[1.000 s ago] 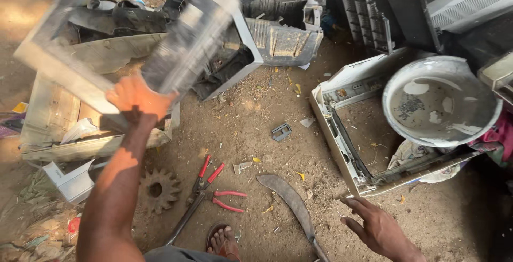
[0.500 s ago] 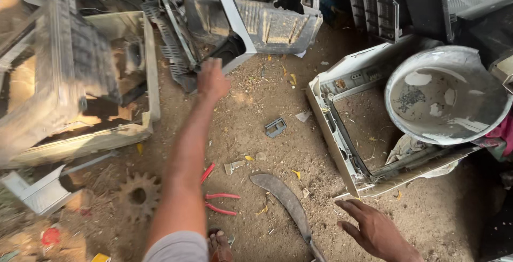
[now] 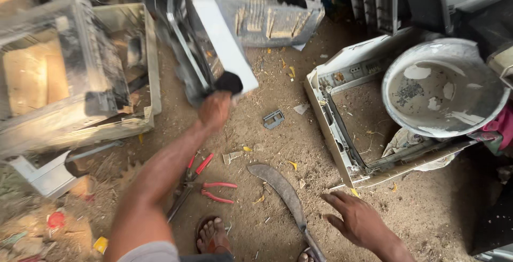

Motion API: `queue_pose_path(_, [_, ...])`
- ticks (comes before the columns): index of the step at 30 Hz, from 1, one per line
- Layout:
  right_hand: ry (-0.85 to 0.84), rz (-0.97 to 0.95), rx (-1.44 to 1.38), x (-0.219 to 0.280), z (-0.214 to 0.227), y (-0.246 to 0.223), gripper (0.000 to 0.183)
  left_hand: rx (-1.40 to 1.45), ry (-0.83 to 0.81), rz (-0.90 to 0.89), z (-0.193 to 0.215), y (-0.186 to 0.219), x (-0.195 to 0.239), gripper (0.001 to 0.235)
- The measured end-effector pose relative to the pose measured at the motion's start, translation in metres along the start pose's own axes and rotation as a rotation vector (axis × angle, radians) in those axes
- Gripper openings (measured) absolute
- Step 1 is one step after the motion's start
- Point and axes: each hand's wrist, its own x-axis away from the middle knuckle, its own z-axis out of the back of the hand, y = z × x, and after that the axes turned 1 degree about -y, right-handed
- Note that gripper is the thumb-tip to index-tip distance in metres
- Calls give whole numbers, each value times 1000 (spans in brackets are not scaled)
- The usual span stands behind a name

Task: The person is disassembling a large appliance, likely an air conditioner, using a screwdriver and a curved blade tool. They remove screws, pry off plastic frames, and separate internal components, placing the removed parts on the ground.

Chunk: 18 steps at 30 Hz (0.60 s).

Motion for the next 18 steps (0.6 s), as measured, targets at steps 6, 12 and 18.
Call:
queue_pose_path(6, [72,-56,-16,10,30,-15,59,246,-444,-92,49,131,117,13])
queue_pose_path(12, [234,-44,1,26,54,-29,61,-76,-911,-292,-5,199,184,18])
queue_pose_path(18, [193,-27,17,16,41,-24,59,-462,-1151,-100,-54,187,239,26])
